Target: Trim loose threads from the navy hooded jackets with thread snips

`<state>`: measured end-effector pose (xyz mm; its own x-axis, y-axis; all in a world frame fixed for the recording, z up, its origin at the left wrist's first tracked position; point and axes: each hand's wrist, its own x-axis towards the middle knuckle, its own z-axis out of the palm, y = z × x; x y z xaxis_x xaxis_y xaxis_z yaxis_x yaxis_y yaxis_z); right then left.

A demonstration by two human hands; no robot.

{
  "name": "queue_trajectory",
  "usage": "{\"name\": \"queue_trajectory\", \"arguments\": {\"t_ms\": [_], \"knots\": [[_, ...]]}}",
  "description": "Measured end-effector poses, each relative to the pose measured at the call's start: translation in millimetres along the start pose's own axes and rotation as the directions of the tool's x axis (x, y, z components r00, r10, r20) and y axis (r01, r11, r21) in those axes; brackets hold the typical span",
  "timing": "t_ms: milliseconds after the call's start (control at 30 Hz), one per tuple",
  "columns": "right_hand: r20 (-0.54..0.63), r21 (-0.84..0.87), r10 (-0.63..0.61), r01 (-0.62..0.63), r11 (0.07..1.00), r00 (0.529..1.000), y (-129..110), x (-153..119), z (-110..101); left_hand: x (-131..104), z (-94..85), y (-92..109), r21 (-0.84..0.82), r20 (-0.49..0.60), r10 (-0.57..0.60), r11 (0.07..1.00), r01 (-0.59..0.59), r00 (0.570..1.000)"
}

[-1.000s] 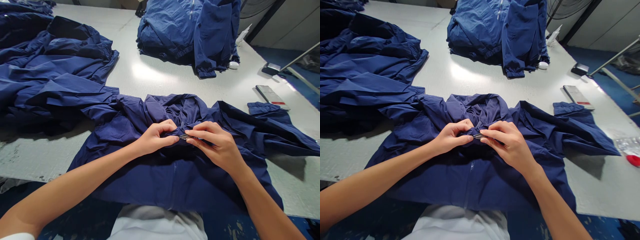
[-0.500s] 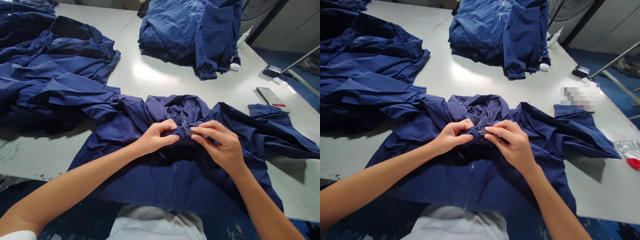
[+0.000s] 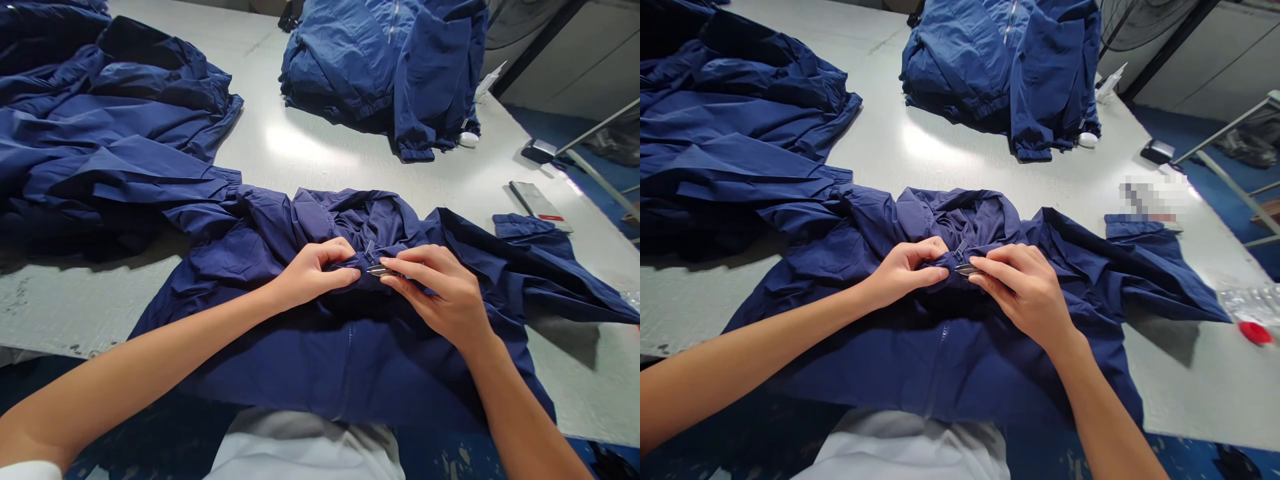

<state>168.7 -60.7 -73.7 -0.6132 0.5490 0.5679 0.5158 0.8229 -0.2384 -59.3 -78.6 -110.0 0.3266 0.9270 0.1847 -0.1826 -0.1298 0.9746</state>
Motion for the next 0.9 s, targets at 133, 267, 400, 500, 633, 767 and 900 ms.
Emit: {"name": "queue_trajectory", "arguments": {"t_ms": [133, 267, 400, 500, 633, 767, 900], "knots": [[0.008, 0.022, 0.02, -0.02, 1.0, 1.0, -0.4, 0.2, -0.9, 0.1, 0.3, 0.2, 0.013, 0.008, 0.004, 1.0, -0.004, 1.0], [0.045, 0.046, 0.018, -0.02, 0.999, 0.999, 0.4, 0.3, -2.8, 0.4, 0.7, -0.9, 0.02, 0.01, 0.012, 1.0, -0.012, 1.0], [0.074, 0.068, 0.017, -0.022, 0.997, 0.997, 1.4, 0.4, -3.9, -0.1, 0.9, -1.2, 0.043, 0.013, 0.024, 0.999, -0.024, 1.0], [0.082, 0.083, 0.015, -0.022, 0.996, 0.996, 1.7, 0.4, -4.0, -0.7, 1.0, -0.1, 0.057, 0.011, 0.014, 0.998, -0.015, 1.0], [0.074, 0.082, 0.001, -0.007, 0.997, 0.997, 1.5, 0.4, -3.5, -0.6, 1.0, 0.4, 0.053, 0.008, 0.0, 0.999, -0.001, 1.0], [0.06, 0.058, -0.031, 0.027, 0.998, 0.998, 1.5, 1.0, -3.3, 0.0, 0.8, -0.5, 0.042, 0.014, 0.006, 0.999, -0.007, 1.0], [0.037, 0.04, -0.06, 0.059, 0.997, 0.998, 0.3, 1.7, -2.9, -0.2, 0.9, 0.1, 0.049, 0.008, -0.005, 0.999, 0.005, 1.0]]}}
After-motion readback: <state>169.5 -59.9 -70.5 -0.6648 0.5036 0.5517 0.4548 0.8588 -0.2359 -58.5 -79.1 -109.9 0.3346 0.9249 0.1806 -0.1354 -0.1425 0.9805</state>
